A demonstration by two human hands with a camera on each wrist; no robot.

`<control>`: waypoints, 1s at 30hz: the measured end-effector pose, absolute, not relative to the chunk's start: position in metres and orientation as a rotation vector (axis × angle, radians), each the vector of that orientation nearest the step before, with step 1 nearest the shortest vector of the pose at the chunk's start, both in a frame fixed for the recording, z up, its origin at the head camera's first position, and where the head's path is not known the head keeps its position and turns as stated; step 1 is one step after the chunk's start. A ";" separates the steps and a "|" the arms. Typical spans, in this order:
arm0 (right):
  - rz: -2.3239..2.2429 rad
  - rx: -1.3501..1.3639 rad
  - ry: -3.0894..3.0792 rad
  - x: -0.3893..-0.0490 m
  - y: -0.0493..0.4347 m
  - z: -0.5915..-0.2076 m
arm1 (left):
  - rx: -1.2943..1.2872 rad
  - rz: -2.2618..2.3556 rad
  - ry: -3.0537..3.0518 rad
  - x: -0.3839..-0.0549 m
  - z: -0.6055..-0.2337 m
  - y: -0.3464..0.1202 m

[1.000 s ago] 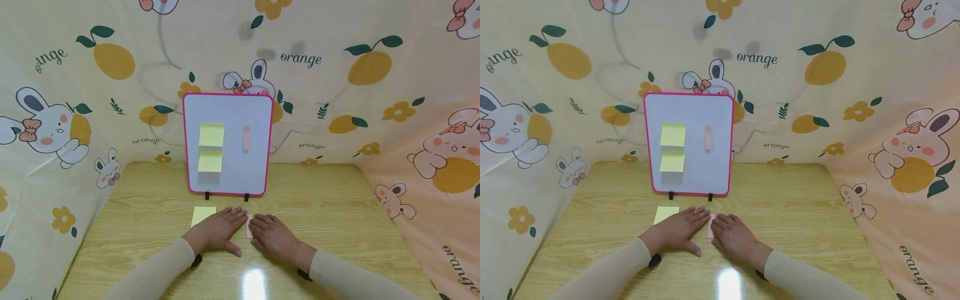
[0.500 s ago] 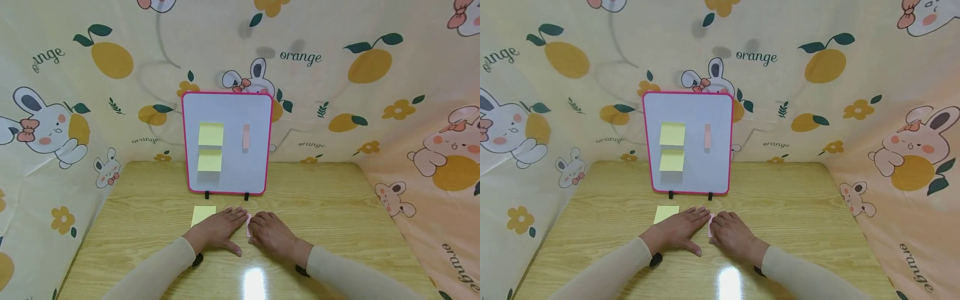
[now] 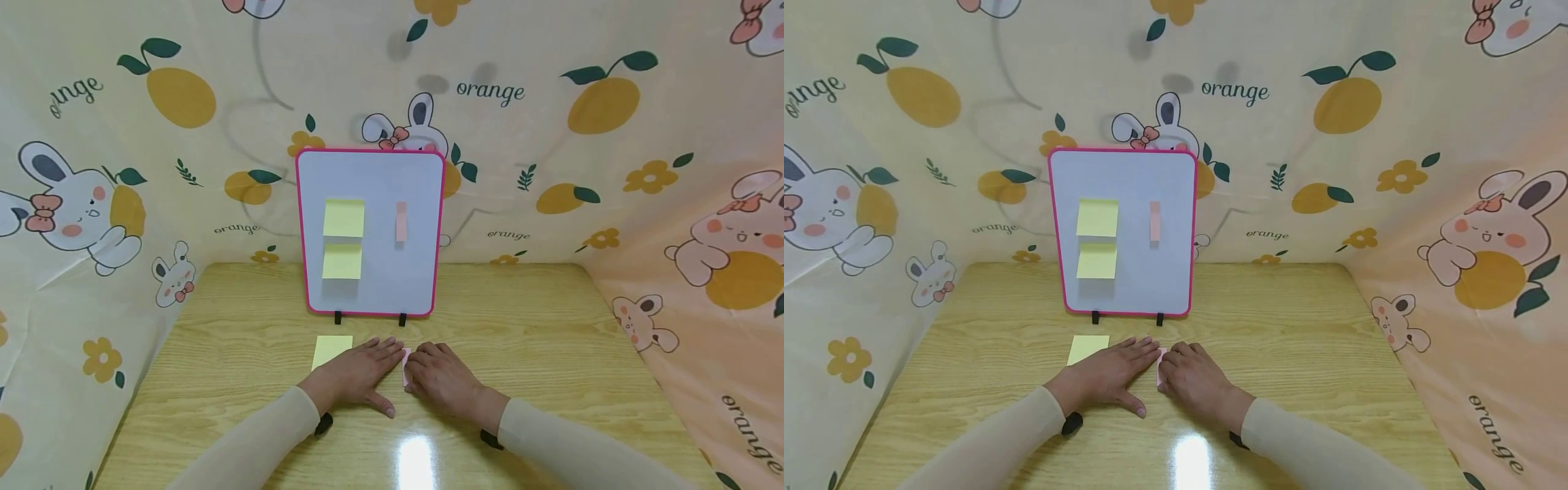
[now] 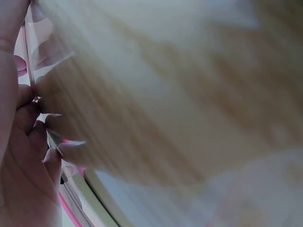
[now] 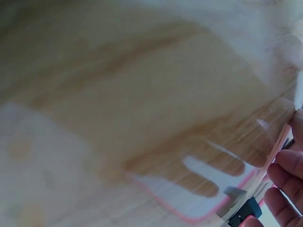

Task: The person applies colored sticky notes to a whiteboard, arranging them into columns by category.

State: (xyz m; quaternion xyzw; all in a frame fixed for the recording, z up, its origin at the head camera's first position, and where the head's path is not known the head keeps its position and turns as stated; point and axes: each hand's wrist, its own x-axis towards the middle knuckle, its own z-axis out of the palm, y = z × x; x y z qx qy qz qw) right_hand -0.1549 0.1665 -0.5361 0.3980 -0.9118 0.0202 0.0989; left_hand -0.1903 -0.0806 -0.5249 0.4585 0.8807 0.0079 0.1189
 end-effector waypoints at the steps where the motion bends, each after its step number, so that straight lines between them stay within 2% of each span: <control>1: 0.054 1.177 -2.697 -0.155 0.166 -0.536 | 1.341 0.020 2.575 -0.190 -0.525 -0.081; 14: 0.066 1.182 -2.677 -0.155 0.167 -0.532 | 1.325 0.036 2.563 -0.190 -0.524 -0.079; 30: -0.295 1.242 -2.570 -0.162 0.161 -0.529 | 1.335 0.046 2.571 -0.190 -0.523 -0.080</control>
